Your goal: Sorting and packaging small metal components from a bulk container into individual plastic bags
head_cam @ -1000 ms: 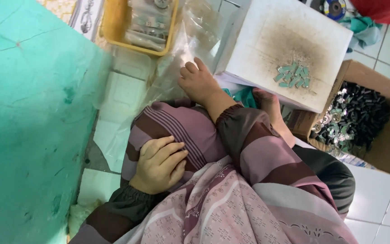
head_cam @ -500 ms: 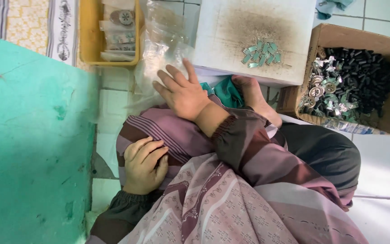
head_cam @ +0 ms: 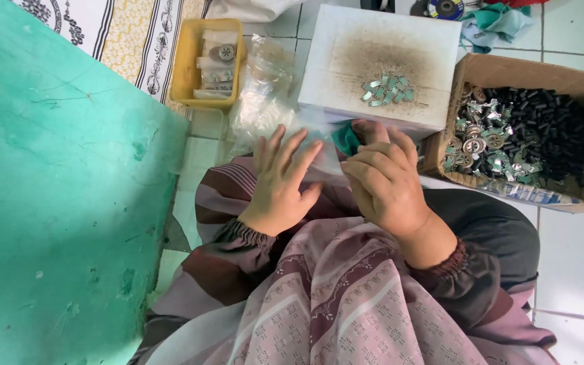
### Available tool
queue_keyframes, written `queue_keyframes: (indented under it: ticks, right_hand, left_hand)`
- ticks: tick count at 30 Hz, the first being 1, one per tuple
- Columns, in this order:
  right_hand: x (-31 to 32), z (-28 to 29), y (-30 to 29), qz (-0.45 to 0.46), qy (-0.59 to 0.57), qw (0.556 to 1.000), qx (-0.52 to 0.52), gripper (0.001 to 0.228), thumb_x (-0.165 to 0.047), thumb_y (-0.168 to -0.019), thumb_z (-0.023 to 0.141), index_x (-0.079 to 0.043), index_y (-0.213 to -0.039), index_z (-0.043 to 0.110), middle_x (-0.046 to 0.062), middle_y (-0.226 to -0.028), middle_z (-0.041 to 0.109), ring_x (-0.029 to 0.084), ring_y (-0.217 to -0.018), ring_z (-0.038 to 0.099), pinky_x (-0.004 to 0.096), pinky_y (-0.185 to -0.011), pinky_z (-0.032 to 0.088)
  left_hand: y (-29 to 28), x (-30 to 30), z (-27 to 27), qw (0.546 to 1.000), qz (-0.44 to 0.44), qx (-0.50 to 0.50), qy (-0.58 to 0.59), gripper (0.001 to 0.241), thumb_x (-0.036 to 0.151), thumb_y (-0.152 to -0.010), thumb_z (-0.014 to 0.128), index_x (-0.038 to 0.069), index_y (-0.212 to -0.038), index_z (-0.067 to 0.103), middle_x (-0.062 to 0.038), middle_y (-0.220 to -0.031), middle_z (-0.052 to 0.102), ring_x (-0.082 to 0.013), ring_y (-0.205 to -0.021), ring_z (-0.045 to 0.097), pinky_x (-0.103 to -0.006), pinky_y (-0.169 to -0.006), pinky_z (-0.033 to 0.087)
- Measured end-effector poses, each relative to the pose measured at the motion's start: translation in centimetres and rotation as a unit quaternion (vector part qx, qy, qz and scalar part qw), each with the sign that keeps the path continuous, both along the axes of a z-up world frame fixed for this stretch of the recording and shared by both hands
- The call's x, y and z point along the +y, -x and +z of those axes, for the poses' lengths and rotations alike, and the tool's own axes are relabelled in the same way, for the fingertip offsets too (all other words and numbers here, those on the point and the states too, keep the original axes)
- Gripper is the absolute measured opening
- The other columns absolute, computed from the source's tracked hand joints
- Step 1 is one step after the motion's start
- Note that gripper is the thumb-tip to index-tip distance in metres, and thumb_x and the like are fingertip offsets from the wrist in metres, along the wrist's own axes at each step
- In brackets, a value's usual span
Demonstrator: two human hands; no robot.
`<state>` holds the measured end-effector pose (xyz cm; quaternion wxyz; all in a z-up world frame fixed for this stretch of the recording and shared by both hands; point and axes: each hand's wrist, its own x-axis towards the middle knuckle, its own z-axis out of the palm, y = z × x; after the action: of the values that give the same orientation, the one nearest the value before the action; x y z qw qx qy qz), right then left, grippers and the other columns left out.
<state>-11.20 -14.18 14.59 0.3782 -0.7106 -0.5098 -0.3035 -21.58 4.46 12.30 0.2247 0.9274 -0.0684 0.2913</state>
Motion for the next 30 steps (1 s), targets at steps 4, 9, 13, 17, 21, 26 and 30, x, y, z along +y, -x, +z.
queue_keyframes:
  ticks: [4,9,13,17,21,26,30]
  right_hand:
    - [-3.5,0.3,1.3,0.017,0.038,0.998,0.049,0.008,-0.012,-0.094,0.075,-0.012,-0.103,0.076,0.002,-0.091,0.069,0.025,-0.083,0.067,0.049,-0.092,0.054]
    - [-5.2,-0.3,3.1,0.101,0.022,0.989,0.110,0.010,-0.005,-0.096,0.068,-0.005,-0.103,0.074,0.010,-0.081,0.067,0.032,-0.073,0.067,0.047,-0.081,0.057]
    - [-6.2,0.3,2.8,0.114,0.000,0.985,0.128,0.010,-0.003,-0.093,0.069,-0.004,-0.101,0.076,0.010,-0.076,0.066,0.029,-0.067,0.067,0.044,-0.073,0.059]
    - [-7.0,0.5,1.6,0.086,-0.023,0.985,0.146,0.013,0.002,-0.089,0.071,-0.004,-0.100,0.076,0.010,-0.076,0.068,0.031,-0.067,0.069,0.046,-0.069,0.060]
    - [-8.3,-0.3,0.0,0.124,-0.007,0.944,0.307,0.020,0.008,-0.076,0.076,0.006,-0.091,0.063,0.029,-0.113,0.059,0.043,-0.101,0.062,0.047,-0.084,0.055]
    - [-9.1,-3.5,-3.3,0.024,0.097,0.876,0.471,0.015,0.001,-0.076,0.081,-0.001,-0.091,0.079,0.013,-0.073,0.075,0.024,-0.065,0.071,0.039,-0.056,0.057]
    - [-7.4,-3.9,-8.8,-0.008,-0.078,0.813,0.576,0.018,0.005,-0.082,0.079,-0.001,-0.098,0.075,0.008,-0.077,0.068,0.011,-0.071,0.063,0.029,-0.063,0.055]
  left_hand:
    - [-0.2,-2.3,0.3,0.999,-0.038,-0.006,-0.008,0.108,0.018,-0.065,0.099,0.021,-0.157,0.044,-0.018,-0.165,0.030,-0.0535,-0.151,0.025,-0.0733,-0.117,0.020]
    - [-0.3,-1.4,-2.8,0.975,-0.095,0.042,0.196,0.090,0.058,-0.095,0.063,0.012,-0.164,0.028,-0.025,-0.167,0.019,-0.0517,-0.154,0.012,-0.0707,-0.121,0.007]
    - [0.8,-0.6,-6.3,0.837,-0.075,0.169,0.515,0.074,0.043,-0.113,0.042,0.002,-0.165,0.007,-0.036,-0.161,0.017,-0.0554,-0.150,0.011,-0.0695,-0.119,0.015]
    - [0.0,-0.3,-11.9,0.671,-0.094,0.181,0.713,0.054,0.017,-0.106,0.058,0.007,-0.157,0.041,-0.014,-0.136,0.067,-0.0217,-0.115,0.069,-0.0418,-0.099,0.057]
    - [-3.6,-0.9,-7.8,0.674,-0.074,0.079,0.730,0.017,0.008,-0.097,0.071,0.007,-0.114,0.072,-0.016,-0.106,0.077,-0.0290,-0.100,0.076,-0.0442,-0.088,0.064]
    - [-9.4,-1.0,-2.0,0.701,-0.066,0.008,0.710,0.009,0.012,-0.099,0.070,0.008,-0.106,0.072,-0.015,-0.101,0.075,-0.0293,-0.095,0.075,-0.0413,-0.085,0.065]
    - [-15.4,-0.4,0.0,0.683,-0.032,-0.101,0.722,0.011,0.013,-0.097,0.073,0.006,-0.105,0.068,-0.010,-0.094,0.073,-0.0219,-0.087,0.075,-0.0309,-0.077,0.064]
